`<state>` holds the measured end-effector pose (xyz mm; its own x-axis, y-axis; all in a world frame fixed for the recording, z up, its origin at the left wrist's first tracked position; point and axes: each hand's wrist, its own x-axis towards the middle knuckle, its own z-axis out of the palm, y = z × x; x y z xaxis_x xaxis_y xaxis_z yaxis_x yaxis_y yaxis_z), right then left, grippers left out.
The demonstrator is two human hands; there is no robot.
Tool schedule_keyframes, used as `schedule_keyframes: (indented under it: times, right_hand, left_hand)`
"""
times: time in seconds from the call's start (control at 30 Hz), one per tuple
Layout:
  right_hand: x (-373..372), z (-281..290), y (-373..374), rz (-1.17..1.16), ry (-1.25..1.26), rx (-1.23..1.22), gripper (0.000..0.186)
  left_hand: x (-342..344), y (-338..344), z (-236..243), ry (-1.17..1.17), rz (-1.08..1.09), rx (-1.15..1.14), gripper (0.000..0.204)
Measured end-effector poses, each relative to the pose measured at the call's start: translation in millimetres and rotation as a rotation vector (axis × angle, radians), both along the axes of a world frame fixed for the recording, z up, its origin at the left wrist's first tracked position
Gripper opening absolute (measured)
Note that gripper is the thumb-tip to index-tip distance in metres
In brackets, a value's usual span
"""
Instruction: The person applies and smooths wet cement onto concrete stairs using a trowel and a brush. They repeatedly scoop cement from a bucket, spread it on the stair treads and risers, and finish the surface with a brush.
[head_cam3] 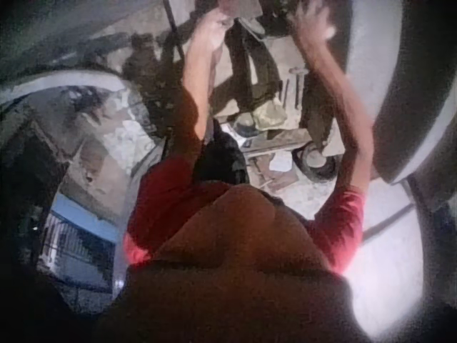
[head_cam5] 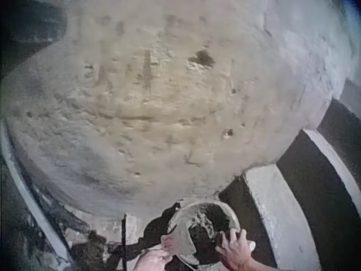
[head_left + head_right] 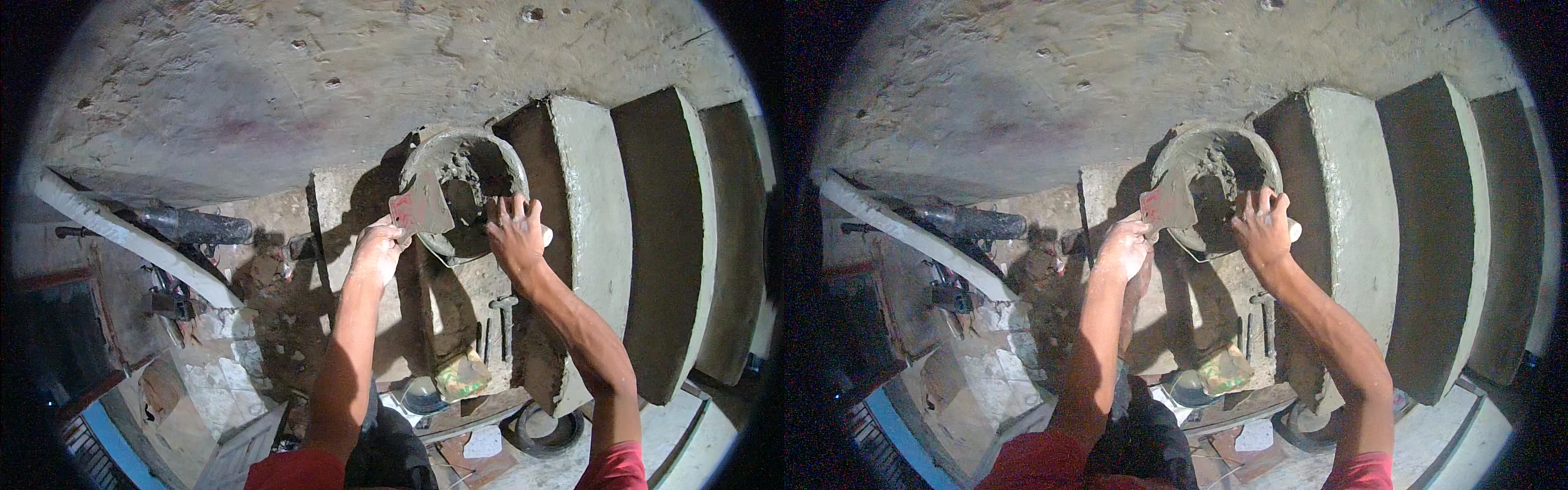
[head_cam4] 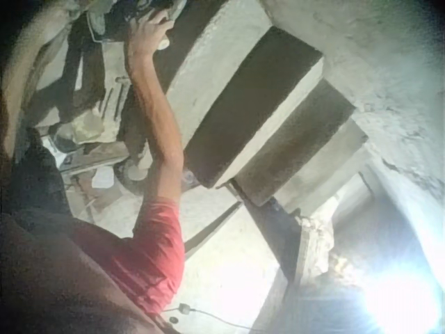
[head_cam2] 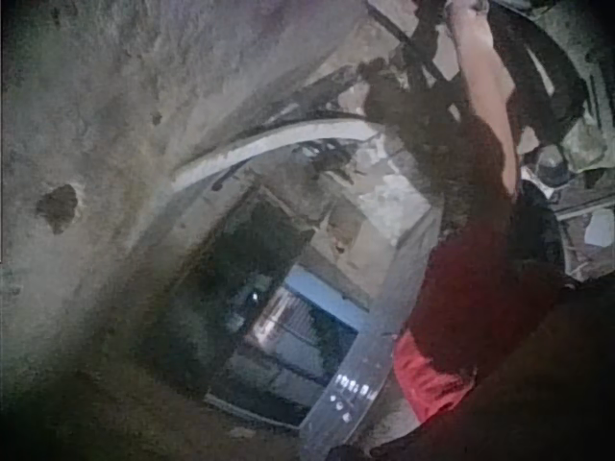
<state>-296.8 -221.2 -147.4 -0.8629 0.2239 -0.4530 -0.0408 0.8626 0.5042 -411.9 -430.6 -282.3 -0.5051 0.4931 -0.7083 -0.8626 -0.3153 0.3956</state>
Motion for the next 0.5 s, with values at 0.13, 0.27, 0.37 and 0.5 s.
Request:
schedule_keyframes:
  times: [0.13,0.27,0.37,0.5]
  right_hand:
    - [1,2,-10,0.046,0.1,-0.017,0.04]
    - [11,8,-11,-0.133,0.165,-0.169,0.049]
    - [31,19,-5,-0.286,0.282,-0.233,0.048]
    - [70,29,-2,-0.382,0.456,-0.352,0.068]
  left_hand:
    - [0,0,-4,0.048,-0.004,0.081,0.048]
    - [0,-1,1,0.037,-0.013,0.071,0.054]
    - [-5,-5,10,0.113,-0.019,0.064,0.058]
    - [-17,-19,29,0.304,0.1,-0.049,0.059]
